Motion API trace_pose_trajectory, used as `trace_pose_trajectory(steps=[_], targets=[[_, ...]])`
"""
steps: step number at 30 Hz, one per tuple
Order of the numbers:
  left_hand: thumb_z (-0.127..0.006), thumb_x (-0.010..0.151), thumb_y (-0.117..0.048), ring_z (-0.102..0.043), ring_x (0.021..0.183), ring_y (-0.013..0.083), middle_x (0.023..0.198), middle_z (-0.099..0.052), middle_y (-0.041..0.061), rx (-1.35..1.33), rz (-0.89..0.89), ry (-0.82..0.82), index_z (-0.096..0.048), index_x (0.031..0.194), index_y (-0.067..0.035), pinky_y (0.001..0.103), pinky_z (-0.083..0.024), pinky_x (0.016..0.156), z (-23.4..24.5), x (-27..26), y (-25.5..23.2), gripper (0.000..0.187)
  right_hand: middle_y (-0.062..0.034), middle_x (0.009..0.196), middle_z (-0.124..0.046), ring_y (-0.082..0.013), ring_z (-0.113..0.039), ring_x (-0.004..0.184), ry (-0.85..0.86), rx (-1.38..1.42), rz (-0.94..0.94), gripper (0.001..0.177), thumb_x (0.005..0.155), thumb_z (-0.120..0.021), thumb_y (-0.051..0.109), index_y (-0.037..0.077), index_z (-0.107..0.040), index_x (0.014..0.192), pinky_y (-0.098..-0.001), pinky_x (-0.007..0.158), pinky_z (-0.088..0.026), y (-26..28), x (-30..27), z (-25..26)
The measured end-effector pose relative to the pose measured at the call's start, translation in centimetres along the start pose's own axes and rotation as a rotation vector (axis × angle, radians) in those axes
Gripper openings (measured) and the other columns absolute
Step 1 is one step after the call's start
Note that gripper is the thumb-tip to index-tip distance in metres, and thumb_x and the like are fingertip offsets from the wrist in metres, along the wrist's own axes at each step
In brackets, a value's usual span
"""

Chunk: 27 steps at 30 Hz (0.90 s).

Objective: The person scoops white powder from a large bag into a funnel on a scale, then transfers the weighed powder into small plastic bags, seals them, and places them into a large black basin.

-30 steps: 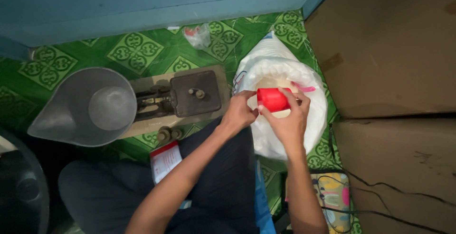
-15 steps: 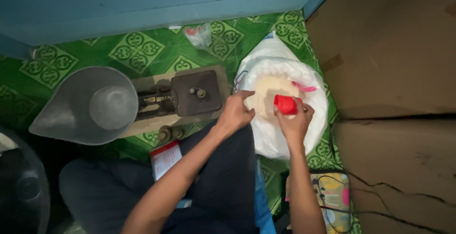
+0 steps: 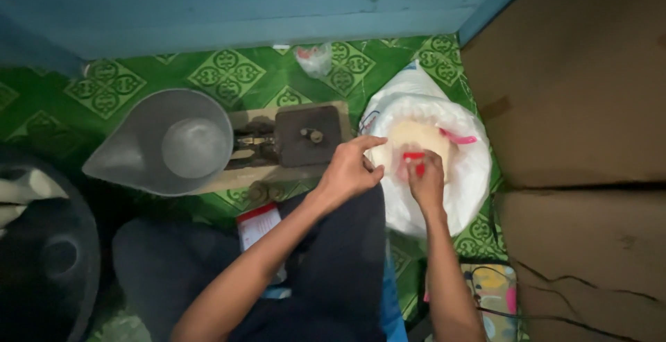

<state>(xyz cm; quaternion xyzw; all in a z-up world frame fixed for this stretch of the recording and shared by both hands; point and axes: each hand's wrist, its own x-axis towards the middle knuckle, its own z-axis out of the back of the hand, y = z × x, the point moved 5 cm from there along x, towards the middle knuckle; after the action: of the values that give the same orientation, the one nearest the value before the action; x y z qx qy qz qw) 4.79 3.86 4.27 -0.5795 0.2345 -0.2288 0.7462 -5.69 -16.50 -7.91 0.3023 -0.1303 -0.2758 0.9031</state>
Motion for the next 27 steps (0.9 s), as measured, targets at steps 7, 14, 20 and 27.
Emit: trace_pose_trajectory(steps=[7, 14, 20, 27], targets=[[-0.070, 0.069, -0.006, -0.071, 0.067, 0.0362, 0.109, -0.067, 0.025, 0.029, -0.045, 0.014, -0.067, 0.121, -0.003, 0.040, -0.056, 0.054, 4.5, -4.2, -3.0, 0.053, -0.0200, 0.100, -0.067, -0.0387, -0.068, 0.090, 0.004, 0.245, 0.114, 0.026, 0.084, -0.070, 0.011, 0.006, -0.068, 0.109, -0.0408, 0.077, -0.055, 11.6, 0.0, 5.8], [-0.067, 0.071, -0.006, -0.070, 0.074, 0.0402, 0.107, -0.067, 0.025, 0.097, -0.045, 0.017, -0.064, 0.123, 0.001, 0.044, -0.057, 0.060, 9.3, -8.4, -4.5, 0.053, -0.0097, 0.093, -0.067, -0.0194, -0.066, 0.077, 0.303, 0.212, 0.222, 0.046, 0.071, -0.084, 0.020, 0.010, -0.068, 0.113, -0.0291, 0.069, -0.056, 27.8, -4.1, 9.5], [-0.066, 0.071, -0.008, -0.067, 0.095, 0.0458, 0.112, -0.068, 0.021, 0.144, -0.091, -0.078, -0.067, 0.121, -0.002, 0.047, -0.058, 0.073, 14.2, -11.9, -4.8, 0.051, -0.0128, 0.073, -0.062, -0.0264, -0.066, 0.063, 0.261, 0.067, 0.468, 0.024, 0.076, -0.075, 0.005, 0.006, -0.072, 0.100, -0.0326, 0.054, -0.054, 33.0, -5.2, 4.9], [-0.067, 0.070, -0.007, -0.068, 0.091, 0.0425, 0.098, -0.071, 0.018, 0.129, -0.192, -0.238, -0.068, 0.116, -0.003, 0.041, -0.058, 0.069, 21.2, -16.0, -5.2, 0.046, -0.0051, 0.071, -0.063, -0.0248, -0.065, 0.066, 0.222, -0.012, 0.694, 0.004, 0.085, -0.074, 0.009, 0.010, -0.073, 0.089, -0.0343, 0.057, -0.051, 39.6, -7.6, 1.9]])
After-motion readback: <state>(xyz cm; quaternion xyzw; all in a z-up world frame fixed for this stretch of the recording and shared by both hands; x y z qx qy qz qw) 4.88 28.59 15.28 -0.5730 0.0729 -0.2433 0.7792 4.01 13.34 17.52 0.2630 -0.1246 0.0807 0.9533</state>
